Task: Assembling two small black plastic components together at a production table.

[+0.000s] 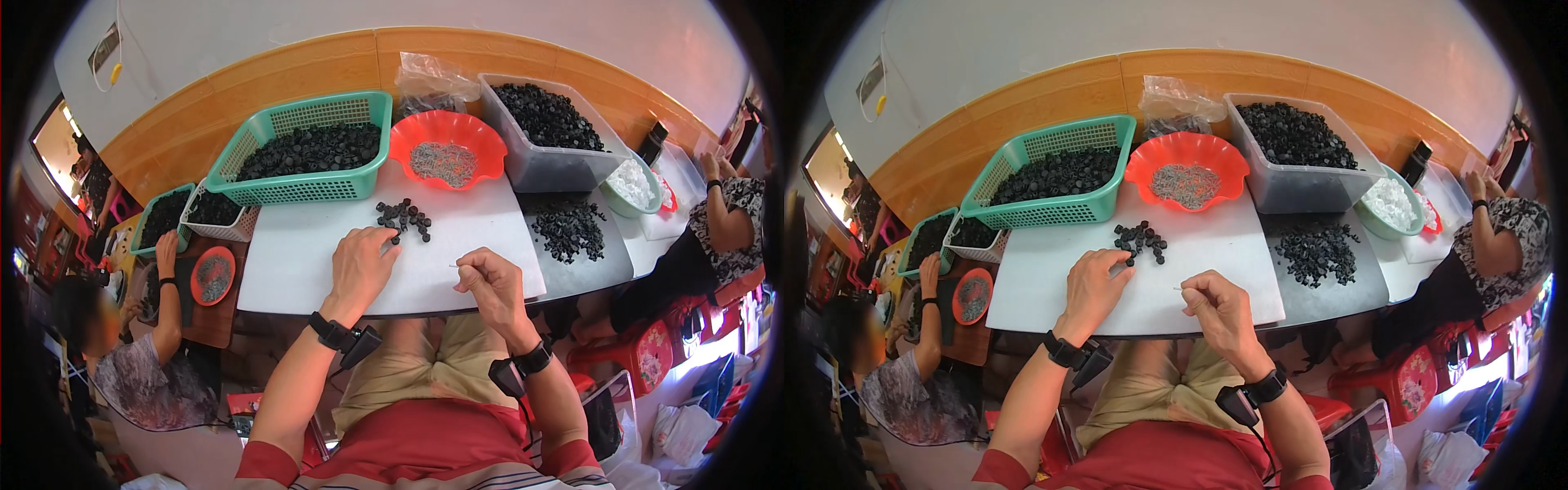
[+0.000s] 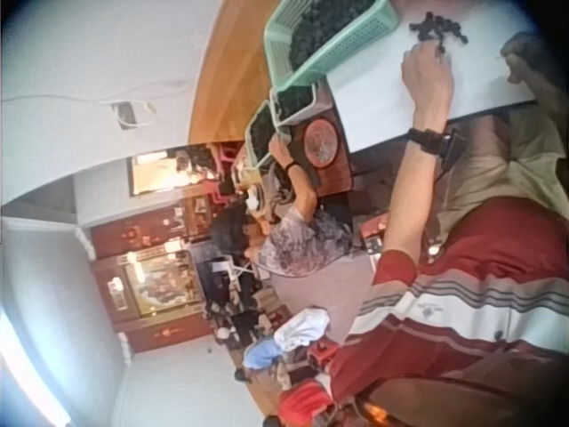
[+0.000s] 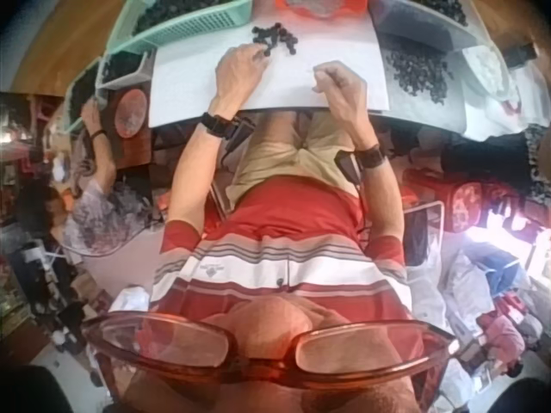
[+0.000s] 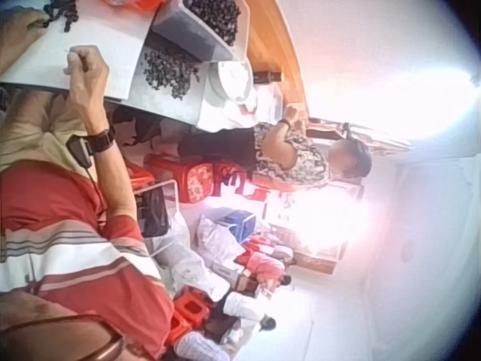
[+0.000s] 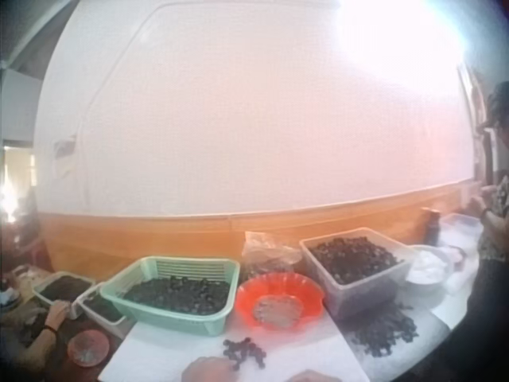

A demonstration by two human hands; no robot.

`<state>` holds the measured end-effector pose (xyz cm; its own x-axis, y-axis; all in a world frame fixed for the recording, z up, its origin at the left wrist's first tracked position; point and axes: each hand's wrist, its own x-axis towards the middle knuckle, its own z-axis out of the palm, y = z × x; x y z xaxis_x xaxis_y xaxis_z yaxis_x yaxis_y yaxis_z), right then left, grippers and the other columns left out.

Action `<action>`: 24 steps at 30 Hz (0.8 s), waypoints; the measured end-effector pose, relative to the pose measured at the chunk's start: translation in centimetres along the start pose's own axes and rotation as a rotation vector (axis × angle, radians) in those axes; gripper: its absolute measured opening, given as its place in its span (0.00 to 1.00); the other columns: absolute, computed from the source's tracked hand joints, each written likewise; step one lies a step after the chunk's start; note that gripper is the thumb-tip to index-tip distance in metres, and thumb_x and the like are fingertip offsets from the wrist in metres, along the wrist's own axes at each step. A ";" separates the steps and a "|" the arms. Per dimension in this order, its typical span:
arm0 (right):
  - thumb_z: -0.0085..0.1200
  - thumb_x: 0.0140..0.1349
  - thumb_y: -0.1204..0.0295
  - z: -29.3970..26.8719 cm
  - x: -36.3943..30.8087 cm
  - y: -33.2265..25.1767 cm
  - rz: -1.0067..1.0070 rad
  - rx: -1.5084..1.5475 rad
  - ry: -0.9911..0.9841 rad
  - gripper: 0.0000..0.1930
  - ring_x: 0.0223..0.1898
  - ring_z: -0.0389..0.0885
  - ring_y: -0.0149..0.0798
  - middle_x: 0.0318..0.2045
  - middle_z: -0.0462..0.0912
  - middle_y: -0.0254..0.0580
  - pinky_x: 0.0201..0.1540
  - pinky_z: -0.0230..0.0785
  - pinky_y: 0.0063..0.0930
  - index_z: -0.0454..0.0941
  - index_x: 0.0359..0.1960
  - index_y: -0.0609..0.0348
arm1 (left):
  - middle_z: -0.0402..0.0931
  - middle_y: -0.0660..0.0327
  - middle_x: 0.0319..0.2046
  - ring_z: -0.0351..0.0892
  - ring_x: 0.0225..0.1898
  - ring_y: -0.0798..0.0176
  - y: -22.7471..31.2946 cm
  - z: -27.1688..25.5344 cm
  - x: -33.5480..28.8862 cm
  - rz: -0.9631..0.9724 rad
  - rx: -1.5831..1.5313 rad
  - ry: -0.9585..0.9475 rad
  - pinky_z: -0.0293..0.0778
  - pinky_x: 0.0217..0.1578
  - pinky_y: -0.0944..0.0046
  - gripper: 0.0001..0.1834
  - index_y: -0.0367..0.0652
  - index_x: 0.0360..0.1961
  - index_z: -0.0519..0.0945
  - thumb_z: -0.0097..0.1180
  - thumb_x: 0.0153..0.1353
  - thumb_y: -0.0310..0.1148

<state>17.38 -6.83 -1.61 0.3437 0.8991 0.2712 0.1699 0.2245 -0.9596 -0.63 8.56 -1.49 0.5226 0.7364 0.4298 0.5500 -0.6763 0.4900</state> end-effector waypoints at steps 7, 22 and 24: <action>0.55 0.73 0.76 -0.1 -0.1 0.5 0.026 0.024 0.008 0.06 0.33 0.81 0.26 0.33 0.81 0.34 0.39 0.75 0.21 0.80 0.43 0.68 | 0.87 0.55 0.39 0.84 0.41 0.52 -0.2 0.3 0.3 0.059 -0.057 0.002 0.79 0.44 0.56 0.11 0.39 0.40 0.88 0.67 0.56 0.29; 0.59 0.69 0.78 0.7 0.9 0.3 0.022 -0.043 -0.022 0.04 0.30 0.78 0.25 0.33 0.82 0.35 0.35 0.72 0.22 0.82 0.41 0.66 | 0.86 0.56 0.43 0.87 0.42 0.64 3.6 -0.5 -1.9 0.053 -0.549 -0.063 0.84 0.44 0.66 0.11 0.34 0.42 0.88 0.68 0.57 0.22; 0.59 0.69 0.78 0.8 1.0 0.5 0.011 -0.049 -0.031 0.04 0.30 0.78 0.25 0.33 0.82 0.36 0.34 0.72 0.22 0.82 0.41 0.66 | 0.87 0.56 0.42 0.88 0.41 0.64 4.0 -0.7 -2.1 0.026 -0.496 -0.077 0.84 0.44 0.67 0.11 0.34 0.42 0.88 0.68 0.56 0.21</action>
<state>17.05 -5.55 -1.84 0.3171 0.9129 0.2570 0.2117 0.1961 -0.9575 0.07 4.32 0.12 0.5887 0.7033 0.3985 0.1700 -0.5897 0.7895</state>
